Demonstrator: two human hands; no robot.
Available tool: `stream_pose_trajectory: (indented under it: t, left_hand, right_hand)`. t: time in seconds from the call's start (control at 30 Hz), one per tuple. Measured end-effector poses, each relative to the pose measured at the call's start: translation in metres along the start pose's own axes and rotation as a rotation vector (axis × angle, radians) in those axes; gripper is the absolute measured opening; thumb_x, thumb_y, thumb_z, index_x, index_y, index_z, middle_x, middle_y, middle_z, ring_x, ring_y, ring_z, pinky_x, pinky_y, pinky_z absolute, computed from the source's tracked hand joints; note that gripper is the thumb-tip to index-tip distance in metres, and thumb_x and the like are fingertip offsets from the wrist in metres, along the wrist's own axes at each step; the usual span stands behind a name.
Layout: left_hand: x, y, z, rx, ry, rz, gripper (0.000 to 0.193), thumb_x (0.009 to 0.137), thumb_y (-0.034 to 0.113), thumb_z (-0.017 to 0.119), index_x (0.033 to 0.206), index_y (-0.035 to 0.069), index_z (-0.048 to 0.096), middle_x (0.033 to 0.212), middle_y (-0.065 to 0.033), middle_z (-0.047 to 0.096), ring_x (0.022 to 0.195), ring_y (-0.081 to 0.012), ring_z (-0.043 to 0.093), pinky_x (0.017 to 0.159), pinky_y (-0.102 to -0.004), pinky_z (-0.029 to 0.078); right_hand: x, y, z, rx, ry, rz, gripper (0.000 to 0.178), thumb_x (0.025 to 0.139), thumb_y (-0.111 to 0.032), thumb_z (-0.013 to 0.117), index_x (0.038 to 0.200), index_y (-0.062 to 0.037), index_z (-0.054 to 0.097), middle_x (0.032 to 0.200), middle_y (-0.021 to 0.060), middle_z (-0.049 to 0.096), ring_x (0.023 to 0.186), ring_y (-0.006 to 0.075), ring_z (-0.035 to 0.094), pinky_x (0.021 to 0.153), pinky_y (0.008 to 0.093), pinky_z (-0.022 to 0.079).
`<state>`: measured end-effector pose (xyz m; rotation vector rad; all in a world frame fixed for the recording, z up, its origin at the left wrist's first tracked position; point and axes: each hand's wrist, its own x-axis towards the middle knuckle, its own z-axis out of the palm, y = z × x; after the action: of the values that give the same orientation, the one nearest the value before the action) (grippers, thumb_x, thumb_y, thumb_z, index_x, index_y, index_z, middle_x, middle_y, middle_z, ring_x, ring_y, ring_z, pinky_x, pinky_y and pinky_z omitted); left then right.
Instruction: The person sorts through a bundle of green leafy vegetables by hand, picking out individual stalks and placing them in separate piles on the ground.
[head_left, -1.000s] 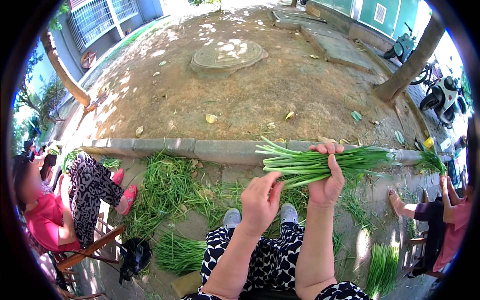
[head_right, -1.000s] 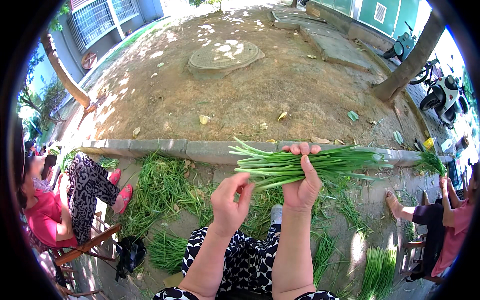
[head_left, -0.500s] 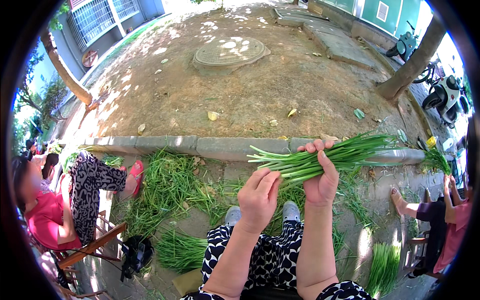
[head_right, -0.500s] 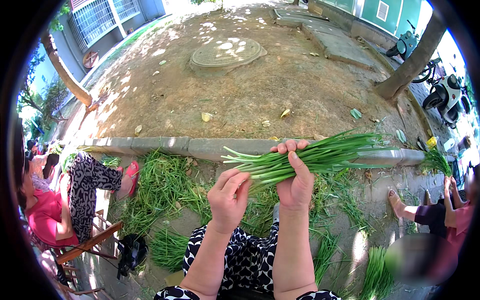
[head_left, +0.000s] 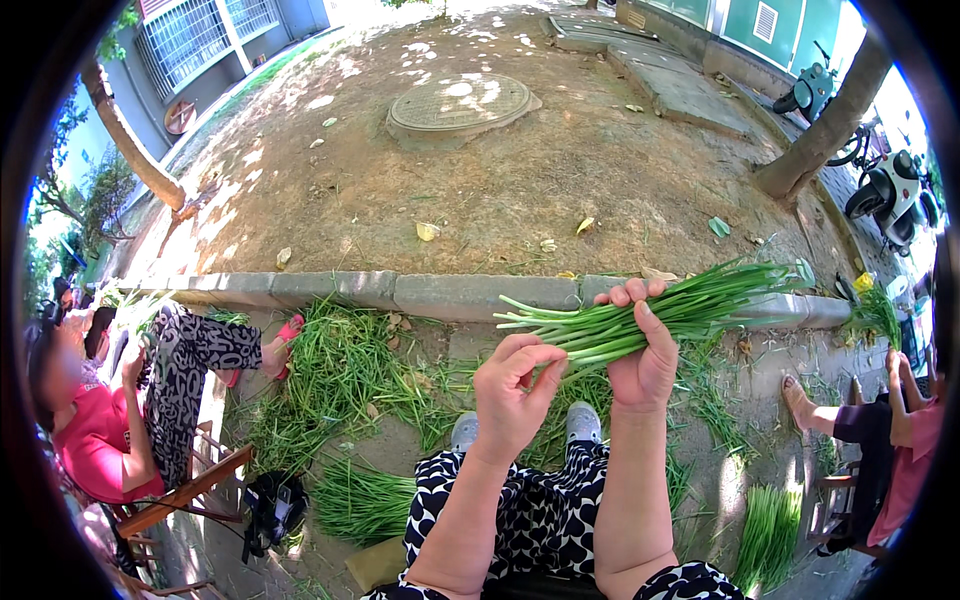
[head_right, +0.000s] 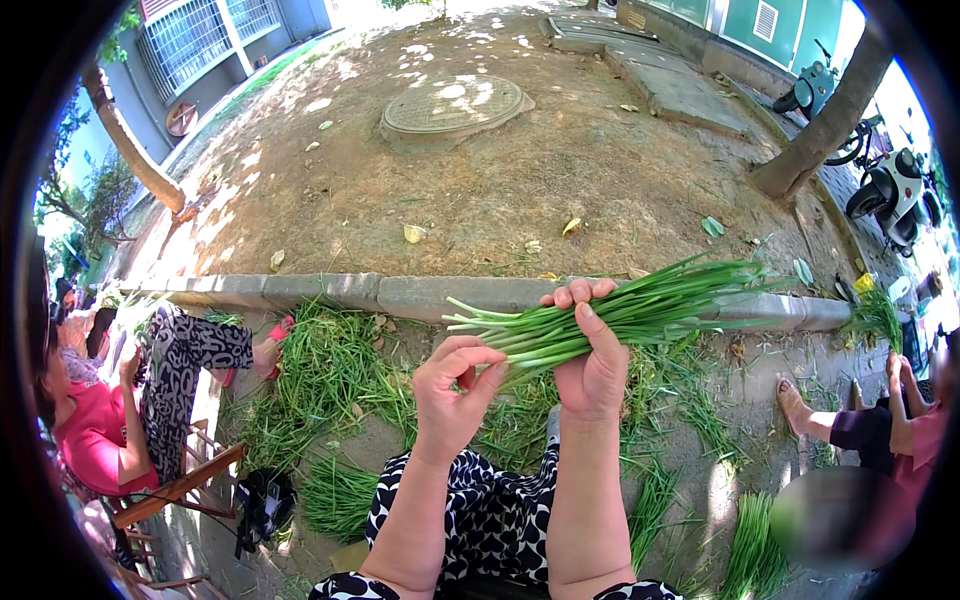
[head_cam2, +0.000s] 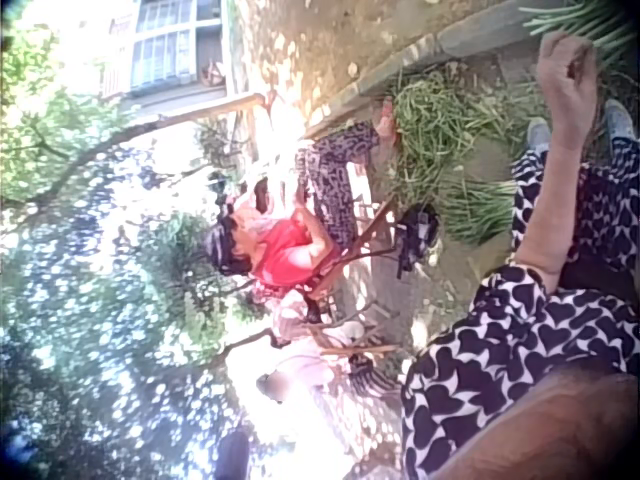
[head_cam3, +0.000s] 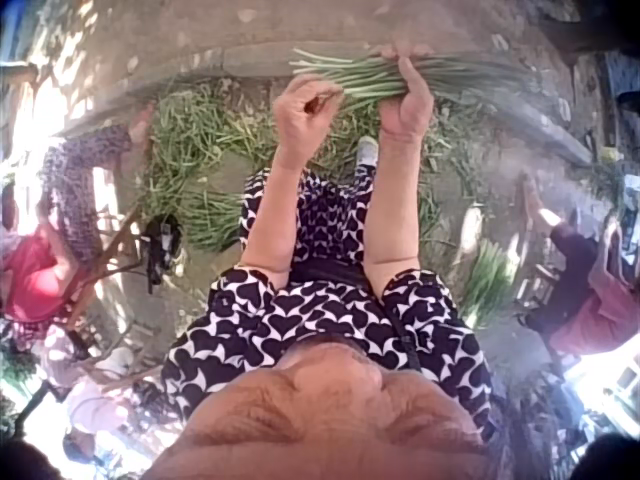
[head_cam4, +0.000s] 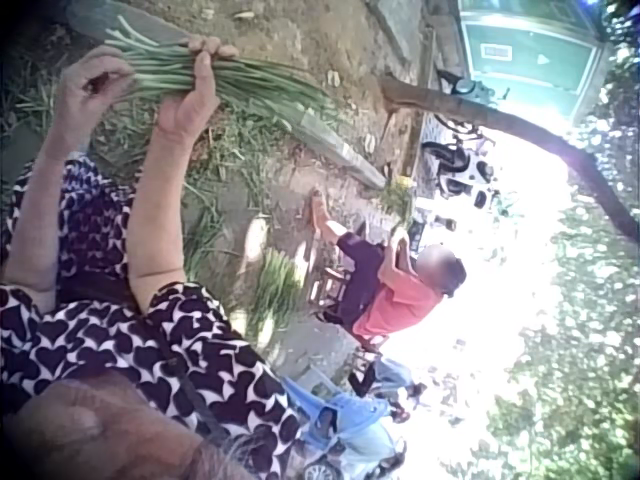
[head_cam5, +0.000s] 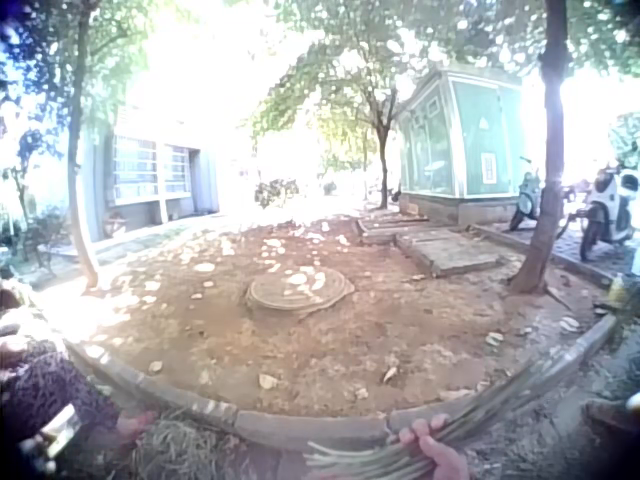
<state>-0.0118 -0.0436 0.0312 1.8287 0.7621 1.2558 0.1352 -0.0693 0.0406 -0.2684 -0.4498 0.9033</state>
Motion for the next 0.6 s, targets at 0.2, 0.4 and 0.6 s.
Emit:
stream_pose_trajectory:
  t: [0.2, 0.4, 0.6]
  left_hand:
    - [0.002, 0.001, -0.001, -0.063, 0.027, 0.015, 0.009, 0.081, 0.002, 0.066, 0.089, 0.003, 0.062, 0.090, -0.0049, 0.061, 0.063, -0.0074, 0.051, 0.059, -0.0190, 0.043]
    - [0.003, -0.001, -0.010, -0.741, 0.095, -0.298, 0.009, 0.089, 0.008, 0.060, 0.095, 0.003, 0.055, 0.086, -0.0075, 0.061, 0.071, -0.0121, 0.055, 0.066, -0.0240, 0.046]
    - [0.008, -0.013, -0.028, -0.962, 0.289, -0.267, 0.006, 0.089, 0.006, 0.059, 0.094, 0.005, 0.056, 0.081, -0.0073, 0.060, 0.069, -0.0131, 0.055, 0.065, -0.0257, 0.046]
  right_hand:
    - [0.000, 0.000, -0.001, 0.029, 0.005, -0.004, 0.023, 0.083, 0.000, 0.059, 0.101, -0.0125, 0.050, 0.091, 0.0005, 0.050, 0.091, 0.0169, 0.051, 0.094, 0.0397, 0.040]
    - [0.001, -0.002, -0.005, 0.059, 0.000, -0.004, 0.023, 0.083, 0.000, 0.059, 0.100, -0.0130, 0.050, 0.091, -0.0001, 0.050, 0.091, 0.0166, 0.051, 0.095, 0.0397, 0.039]
    - [0.002, -0.009, -0.009, 0.072, -0.005, -0.010, 0.022, 0.083, 0.000, 0.059, 0.099, -0.0135, 0.051, 0.091, -0.0002, 0.050, 0.091, 0.0173, 0.051, 0.096, 0.0395, 0.039]
